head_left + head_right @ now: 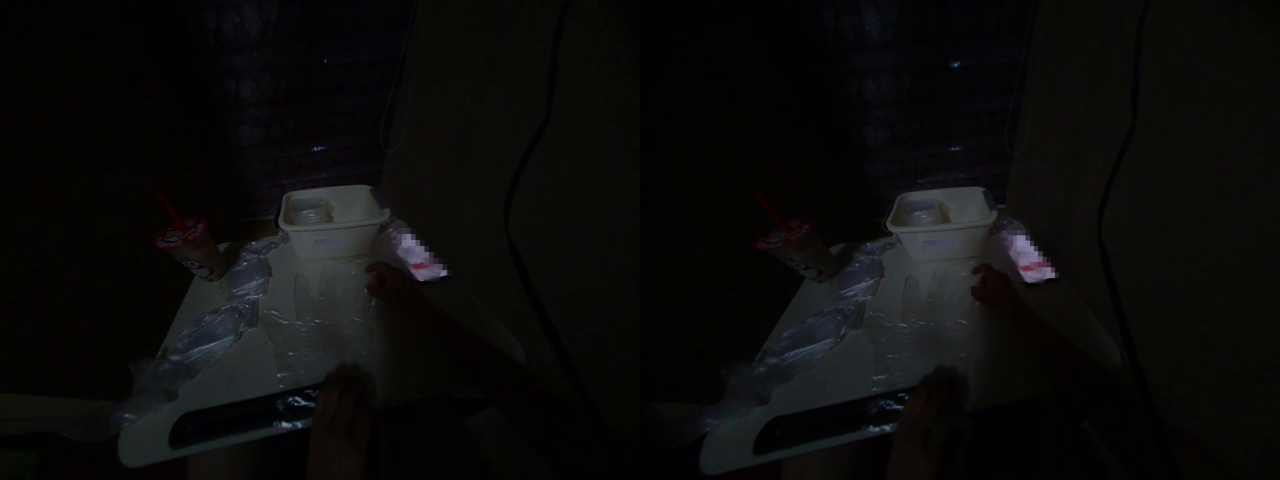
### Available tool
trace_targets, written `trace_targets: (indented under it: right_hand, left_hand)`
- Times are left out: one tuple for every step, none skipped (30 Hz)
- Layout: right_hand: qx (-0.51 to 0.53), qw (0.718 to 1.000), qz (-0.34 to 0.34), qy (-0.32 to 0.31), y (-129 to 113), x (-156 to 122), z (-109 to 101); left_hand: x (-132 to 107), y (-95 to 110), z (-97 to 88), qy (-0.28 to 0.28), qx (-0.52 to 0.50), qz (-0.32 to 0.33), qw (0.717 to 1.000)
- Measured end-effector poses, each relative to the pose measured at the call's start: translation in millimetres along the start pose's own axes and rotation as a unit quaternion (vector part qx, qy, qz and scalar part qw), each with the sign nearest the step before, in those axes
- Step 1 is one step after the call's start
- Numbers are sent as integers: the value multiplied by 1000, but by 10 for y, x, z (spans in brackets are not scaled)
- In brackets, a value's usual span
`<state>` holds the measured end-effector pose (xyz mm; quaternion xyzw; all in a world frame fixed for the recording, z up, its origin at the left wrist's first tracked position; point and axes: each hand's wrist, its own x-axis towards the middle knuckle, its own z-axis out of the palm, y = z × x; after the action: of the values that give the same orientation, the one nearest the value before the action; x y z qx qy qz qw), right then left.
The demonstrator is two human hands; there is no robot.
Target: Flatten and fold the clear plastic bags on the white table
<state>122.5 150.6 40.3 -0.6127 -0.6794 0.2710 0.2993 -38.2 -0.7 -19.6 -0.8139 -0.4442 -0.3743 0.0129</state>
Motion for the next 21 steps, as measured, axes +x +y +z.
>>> trace_targets:
  right_hand:
    - [4,1000,-17,2,-47,-14,30]
    - [11,999,-33,2,-91,-26,65]
    - [20,999,-48,0,-130,-36,105]
    - [31,998,-62,-2,-162,-42,150]
    - [44,996,-73,-7,-186,-44,196]
    - [62,995,-80,-19,-204,-42,242]
    - [87,992,-81,-39,-215,-39,284]
    - [117,988,-73,-66,-220,-34,322]
    - [151,982,-57,-95,-221,-30,351]
    - [184,975,-35,-120,-215,-26,371]
    - [215,966,-10,-139,-204,-24,382]
    - [244,958,13,-150,-186,-23,383]
    - [270,950,29,-152,-161,-24,377]
    - [292,945,35,-146,-128,-26,366]
    - [311,940,32,-136,-89,-30,353]
    - [328,936,24,-127,-44,-34,343]
    - [341,932,18,-121,4,-40,336]
    - [349,929,15,-121,53,-49,333]
    - [350,928,13,-122,99,-61,334]
    - [344,931,9,-124,138,-79,336]
    - [325,938,1,-119,169,-103,335]
  left_hand:
    - [12,-14,-20,-37,11,4,999]
    - [31,-30,-42,-71,24,9,997]
    - [56,-46,-64,-100,38,13,994]
    - [83,-58,-84,-125,48,19,991]
    - [112,-65,-101,-143,55,24,988]
    - [141,-66,-118,-155,56,29,986]
    - [171,-63,-136,-163,53,31,985]
    - [201,-57,-158,-169,48,26,984]
    - [233,-53,-185,-175,40,16,984]
    - [269,-56,-217,-183,31,2,983]
    - [309,-70,-252,-189,23,-17,982]
    - [356,-99,-287,-195,16,-31,980]
    - [410,-143,-319,-195,17,-43,980]
    - [469,-200,-345,-195,21,-48,979]
    - [532,-266,-362,-207,25,-42,977]
    - [596,-337,-369,-212,30,-30,976]
    - [659,-405,-367,-218,38,-11,975]
    - [717,-467,-357,-228,51,7,972]
    - [766,-518,-341,-244,66,23,967]
    - [804,-557,-324,-260,81,36,961]
    - [831,-584,-306,-277,96,45,955]
